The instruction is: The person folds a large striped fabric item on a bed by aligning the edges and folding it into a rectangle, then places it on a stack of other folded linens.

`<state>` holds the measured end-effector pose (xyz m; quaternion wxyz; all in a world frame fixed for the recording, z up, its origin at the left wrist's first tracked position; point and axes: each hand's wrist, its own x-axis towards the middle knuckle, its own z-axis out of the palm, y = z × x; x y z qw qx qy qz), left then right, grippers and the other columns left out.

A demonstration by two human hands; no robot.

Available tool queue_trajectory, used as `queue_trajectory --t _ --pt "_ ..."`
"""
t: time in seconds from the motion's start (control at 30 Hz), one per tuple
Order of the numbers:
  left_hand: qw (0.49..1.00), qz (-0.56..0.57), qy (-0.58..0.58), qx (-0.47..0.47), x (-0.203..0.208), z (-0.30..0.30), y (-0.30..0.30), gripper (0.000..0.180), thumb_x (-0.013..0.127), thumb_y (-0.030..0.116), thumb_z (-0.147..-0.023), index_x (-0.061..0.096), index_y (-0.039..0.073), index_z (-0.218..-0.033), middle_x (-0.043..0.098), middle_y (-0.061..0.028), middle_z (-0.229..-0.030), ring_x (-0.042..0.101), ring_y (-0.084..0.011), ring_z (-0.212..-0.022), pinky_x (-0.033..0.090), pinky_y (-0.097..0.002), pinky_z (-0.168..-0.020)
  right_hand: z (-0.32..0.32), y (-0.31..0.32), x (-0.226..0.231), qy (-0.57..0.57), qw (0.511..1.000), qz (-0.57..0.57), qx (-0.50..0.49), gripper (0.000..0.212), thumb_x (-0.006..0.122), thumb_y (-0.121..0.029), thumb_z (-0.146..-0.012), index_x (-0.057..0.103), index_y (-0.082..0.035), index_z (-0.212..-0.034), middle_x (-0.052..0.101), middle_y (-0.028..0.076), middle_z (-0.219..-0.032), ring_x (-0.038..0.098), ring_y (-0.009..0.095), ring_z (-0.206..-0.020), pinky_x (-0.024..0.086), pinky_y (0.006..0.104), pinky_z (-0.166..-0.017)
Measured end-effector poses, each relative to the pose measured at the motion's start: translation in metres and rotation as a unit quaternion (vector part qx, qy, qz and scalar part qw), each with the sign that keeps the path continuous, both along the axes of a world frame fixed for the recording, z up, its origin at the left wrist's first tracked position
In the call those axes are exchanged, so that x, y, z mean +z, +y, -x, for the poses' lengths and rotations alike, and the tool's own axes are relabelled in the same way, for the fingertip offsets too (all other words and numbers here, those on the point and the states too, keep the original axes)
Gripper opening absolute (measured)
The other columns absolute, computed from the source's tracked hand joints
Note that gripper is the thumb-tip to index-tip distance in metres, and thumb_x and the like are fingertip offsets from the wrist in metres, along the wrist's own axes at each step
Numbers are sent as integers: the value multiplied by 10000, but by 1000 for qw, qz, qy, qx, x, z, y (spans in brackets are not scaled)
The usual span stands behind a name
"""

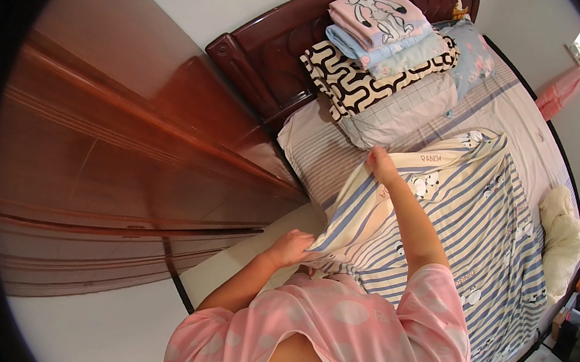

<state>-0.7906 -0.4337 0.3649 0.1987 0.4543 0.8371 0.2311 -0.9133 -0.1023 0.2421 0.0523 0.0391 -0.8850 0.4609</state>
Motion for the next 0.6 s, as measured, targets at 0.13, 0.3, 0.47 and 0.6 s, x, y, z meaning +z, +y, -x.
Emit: queue_trajectory --t 0.13,0.3,0.47,0.6 --pt "998 24 6 51 9 6 -11 234 559 264 -799 569 32 -831 578 -124 -827 548 -299 -825 409 -375 -758 -20 -16 14 -265 947 -78 166 110 554 -79 -794 581 -7 -873 612 119 -798 570 215 -751 451 322 -702" --pt "994 30 12 100 16 15 -16 261 562 279 -801 563 19 -823 584 -146 -850 540 -328 -832 409 -395 -747 -44 -12 51 -333 929 33 156 435 589 -420 -807 593 -123 -1124 620 85 -1050 572 235 -985 410 287 -884" --pt "991 -5 -1 136 8 19 -13 293 570 300 -805 559 8 -822 569 -191 -848 512 -385 -827 405 -438 -726 -78 -32 79 -167 936 -145 274 434 599 -327 -794 526 -171 -1193 520 62 -1206 507 248 -1091 288 445 -1014" --pt "990 -6 -5 140 9 22 -3 298 561 306 -811 539 9 -798 570 -170 -832 521 -377 -794 415 -438 -707 -83 -43 48 -64 961 -203 178 312 540 -133 -762 568 -140 -1073 565 105 -1065 497 292 -1060 303 461 -988"
